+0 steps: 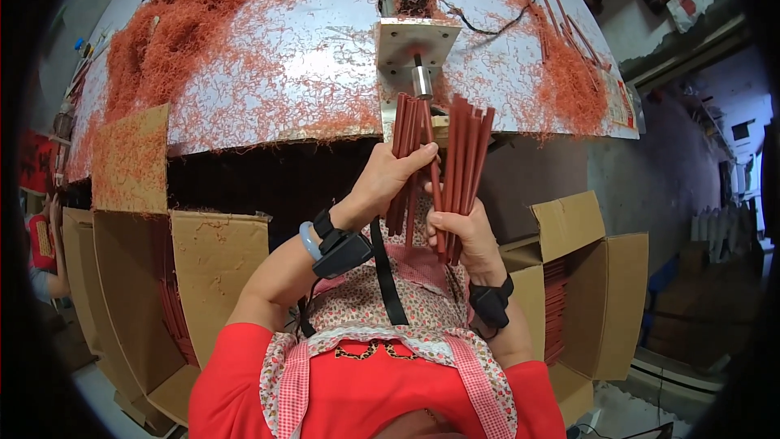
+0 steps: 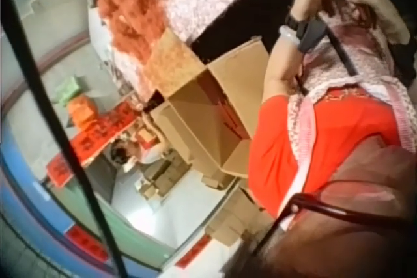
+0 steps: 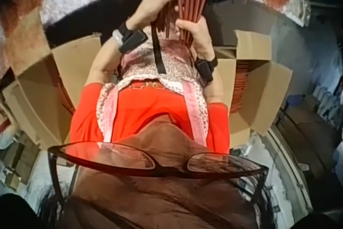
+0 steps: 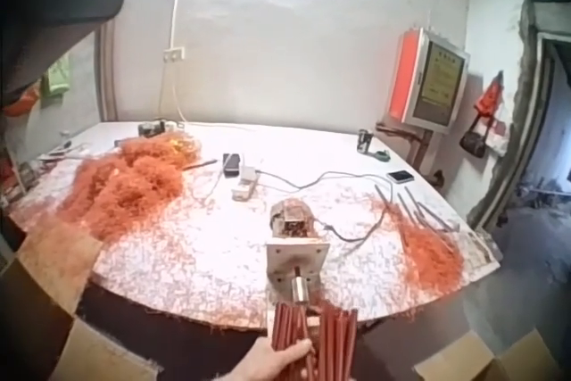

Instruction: The person picks up a bundle of red tubes from a box and feeds them one by one into a machine. Once the tubes are processed, the person gathers the bundle and returns it to the box.

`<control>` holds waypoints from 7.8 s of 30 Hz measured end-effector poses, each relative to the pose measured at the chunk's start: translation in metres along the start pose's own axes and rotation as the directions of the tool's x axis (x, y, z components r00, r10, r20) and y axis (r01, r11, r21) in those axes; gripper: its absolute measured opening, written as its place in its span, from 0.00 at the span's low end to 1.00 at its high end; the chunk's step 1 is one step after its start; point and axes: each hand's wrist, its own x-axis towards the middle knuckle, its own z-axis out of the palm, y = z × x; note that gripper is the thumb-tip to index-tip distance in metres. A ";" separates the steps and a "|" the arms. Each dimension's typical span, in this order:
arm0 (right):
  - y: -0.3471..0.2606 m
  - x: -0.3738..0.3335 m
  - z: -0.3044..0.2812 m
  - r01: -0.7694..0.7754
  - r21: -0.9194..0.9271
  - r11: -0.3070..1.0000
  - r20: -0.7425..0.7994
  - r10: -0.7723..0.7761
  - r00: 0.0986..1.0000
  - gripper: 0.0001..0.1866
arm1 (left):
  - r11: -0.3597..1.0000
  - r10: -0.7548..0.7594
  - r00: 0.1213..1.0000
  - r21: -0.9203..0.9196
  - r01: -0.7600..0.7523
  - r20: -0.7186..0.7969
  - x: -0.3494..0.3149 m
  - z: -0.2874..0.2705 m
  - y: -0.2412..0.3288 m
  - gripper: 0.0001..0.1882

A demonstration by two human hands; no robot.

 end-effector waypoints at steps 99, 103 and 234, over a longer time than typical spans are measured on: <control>0.030 -0.035 -0.032 0.145 -0.195 0.970 -0.001 -0.148 0.989 0.34 | 0.983 -0.143 0.967 0.145 0.113 0.213 -0.023 0.007 0.000 0.12; 0.049 -0.065 -0.051 0.269 -0.355 0.895 -0.016 -0.294 0.956 0.35 | 0.994 -0.065 0.983 0.093 0.050 0.170 -0.048 0.042 -0.020 0.12; -0.033 0.009 0.035 0.852 -0.459 0.253 0.628 -0.586 0.512 0.17 | 0.944 0.281 0.913 0.258 -0.207 -0.297 -0.277 -0.103 0.096 0.15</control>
